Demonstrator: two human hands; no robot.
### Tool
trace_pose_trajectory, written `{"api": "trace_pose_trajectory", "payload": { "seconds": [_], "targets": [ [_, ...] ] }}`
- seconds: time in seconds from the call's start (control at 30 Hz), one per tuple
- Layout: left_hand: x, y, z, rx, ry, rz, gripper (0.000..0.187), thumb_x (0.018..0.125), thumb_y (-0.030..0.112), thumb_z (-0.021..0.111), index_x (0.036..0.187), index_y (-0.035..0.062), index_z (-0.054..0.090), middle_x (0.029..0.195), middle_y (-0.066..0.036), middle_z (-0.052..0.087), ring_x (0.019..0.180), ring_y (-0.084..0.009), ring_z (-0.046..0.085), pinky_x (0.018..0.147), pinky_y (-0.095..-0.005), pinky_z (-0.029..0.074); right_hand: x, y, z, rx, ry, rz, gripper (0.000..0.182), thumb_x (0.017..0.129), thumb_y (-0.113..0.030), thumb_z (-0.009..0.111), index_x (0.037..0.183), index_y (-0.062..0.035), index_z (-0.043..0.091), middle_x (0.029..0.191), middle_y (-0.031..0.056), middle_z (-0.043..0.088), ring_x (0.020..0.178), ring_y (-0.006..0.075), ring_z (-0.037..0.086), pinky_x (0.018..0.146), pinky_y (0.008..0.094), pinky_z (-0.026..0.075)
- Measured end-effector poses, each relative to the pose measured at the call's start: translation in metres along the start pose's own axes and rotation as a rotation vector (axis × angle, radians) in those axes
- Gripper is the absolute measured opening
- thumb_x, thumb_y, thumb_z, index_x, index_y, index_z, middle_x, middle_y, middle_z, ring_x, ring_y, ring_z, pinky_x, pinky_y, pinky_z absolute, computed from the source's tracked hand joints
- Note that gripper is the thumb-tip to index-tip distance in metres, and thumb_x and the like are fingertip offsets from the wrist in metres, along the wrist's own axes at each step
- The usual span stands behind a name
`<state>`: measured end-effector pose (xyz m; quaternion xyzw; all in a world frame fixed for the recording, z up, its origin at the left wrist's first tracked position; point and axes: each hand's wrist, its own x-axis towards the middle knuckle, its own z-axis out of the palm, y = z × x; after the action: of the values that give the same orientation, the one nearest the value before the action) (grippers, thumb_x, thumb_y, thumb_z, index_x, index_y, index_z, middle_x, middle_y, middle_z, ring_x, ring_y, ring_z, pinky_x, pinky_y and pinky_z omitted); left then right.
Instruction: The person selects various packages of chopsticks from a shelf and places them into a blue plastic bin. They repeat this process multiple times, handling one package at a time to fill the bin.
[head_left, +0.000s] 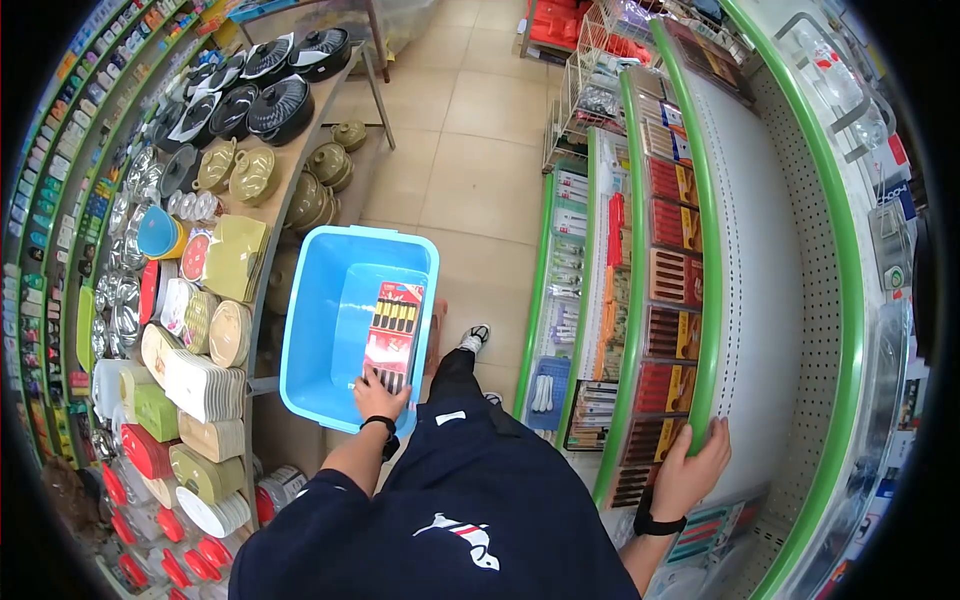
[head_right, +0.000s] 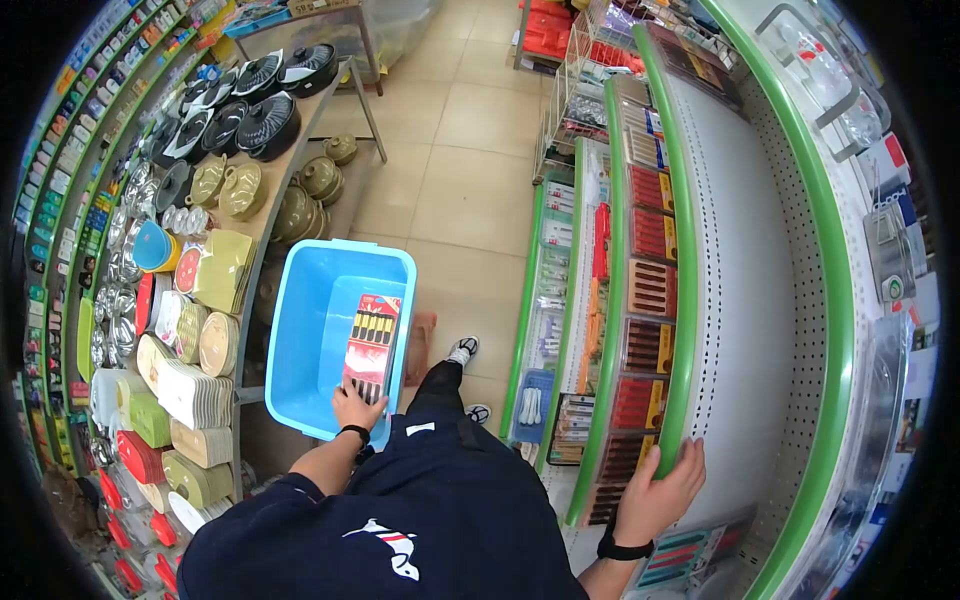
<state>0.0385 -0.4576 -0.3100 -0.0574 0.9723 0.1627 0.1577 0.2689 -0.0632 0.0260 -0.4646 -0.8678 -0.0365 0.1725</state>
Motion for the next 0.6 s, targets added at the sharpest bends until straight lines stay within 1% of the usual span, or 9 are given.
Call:
{"api": "trace_pose_trajectory", "payload": {
  "seconds": [0.07,0.1,0.2,0.23,0.33,0.37,0.47,0.5,0.6],
  "targets": [
    [0.004,-0.005,0.02,0.007,-0.03,-0.03,0.118,0.071,0.051,0.093,0.16,0.0034,0.033,0.141,-0.03,0.05,0.134,-0.0467,0.049,0.114,-0.0533,0.04,0.0,0.0,0.0,0.0,-0.005,-0.003,0.043,0.102,-0.019,0.064,0.137,0.0051,0.057,0.146,0.0245,0.057,0.134,0.0437,0.052,0.113,0.052,0.042],
    [0.007,-0.008,0.023,0.034,-0.083,-0.039,0.116,0.076,0.051,0.09,0.163,0.0028,0.029,0.143,-0.032,0.051,0.134,-0.0472,0.051,0.115,-0.0519,0.042,0.0,0.0,0.0,0.0,-0.008,-0.004,0.043,0.102,-0.019,0.064,0.137,0.0051,0.057,0.146,0.0245,0.057,0.134,0.0437,0.052,0.113,0.0521,0.042],
    [0.028,-0.023,0.024,-0.12,-0.23,-0.073,0.108,0.083,0.049,0.084,0.162,0.0011,0.029,0.141,-0.034,0.054,0.131,-0.0484,0.055,0.113,-0.051,0.045,0.0,0.0,-0.001,-0.001,-0.015,-0.003,0.043,0.102,-0.019,0.064,0.137,0.0053,0.056,0.146,0.0246,0.057,0.135,0.0438,0.052,0.113,0.0524,0.042],
    [0.039,-0.031,0.028,-0.136,-0.248,-0.058,0.101,0.088,0.049,0.079,0.16,-0.0012,0.03,0.139,-0.035,0.056,0.128,-0.05,0.057,0.11,-0.0512,0.048,0.0,0.0,-0.001,-0.001,-0.016,0.0,0.043,0.102,-0.019,0.064,0.137,0.0053,0.056,0.146,0.0246,0.057,0.135,0.0438,0.052,0.113,0.0525,0.042],
    [0.06,-0.046,0.041,-0.098,-0.259,-0.094,0.101,0.088,0.052,0.079,0.159,-0.0025,0.032,0.14,-0.036,0.056,0.13,-0.0505,0.056,0.111,-0.0524,0.047,0.0,0.001,0.001,-0.001,-0.011,0.005,0.044,0.102,-0.019,0.065,0.137,0.0051,0.056,0.146,0.0246,0.056,0.135,0.0441,0.052,0.113,0.0529,0.042],
    [0.07,-0.051,0.047,-0.069,-0.297,-0.086,0.103,0.088,0.056,0.077,0.159,-0.0031,0.033,0.141,-0.037,0.054,0.131,-0.0504,0.055,0.112,-0.052,0.046,0.001,0.001,0.001,-0.002,-0.013,0.004,0.044,0.102,-0.019,0.065,0.137,0.0051,0.056,0.146,0.0247,0.056,0.134,0.0443,0.052,0.113,0.053,0.042],
    [0.075,-0.036,0.038,0.006,-0.236,-0.141,0.106,0.086,0.06,0.077,0.16,-0.0018,0.033,0.147,-0.037,0.05,0.136,-0.0502,0.052,0.115,-0.0518,0.044,0.002,-0.001,-0.001,-0.008,-0.016,0.006,0.044,0.102,-0.019,0.065,0.137,0.005,0.056,0.146,0.0248,0.056,0.134,0.0446,0.052,0.113,0.0534,0.042],
    [0.069,-0.02,0.022,-0.041,-0.161,-0.116,0.109,0.084,0.064,0.078,0.161,-0.0006,0.034,0.152,-0.037,0.046,0.142,-0.0499,0.047,0.118,-0.0518,0.04,0.002,-0.003,-0.002,-0.008,-0.018,0.012,0.044,0.102,-0.019,0.065,0.137,0.0049,0.055,0.145,0.0249,0.056,0.133,0.0447,0.052,0.112,0.0535,0.042],
    [0.066,0.019,0.01,0.036,-0.084,0.031,0.113,0.082,0.066,0.079,0.161,0.0005,0.034,0.158,-0.035,0.042,0.147,-0.049,0.041,0.122,-0.0512,0.036,0.003,-0.003,-0.001,-0.007,-0.018,0.015,0.044,0.101,-0.019,0.065,0.137,0.0049,0.055,0.145,0.0251,0.056,0.133,0.0449,0.052,0.112,0.0536,0.042]
  ]
}}
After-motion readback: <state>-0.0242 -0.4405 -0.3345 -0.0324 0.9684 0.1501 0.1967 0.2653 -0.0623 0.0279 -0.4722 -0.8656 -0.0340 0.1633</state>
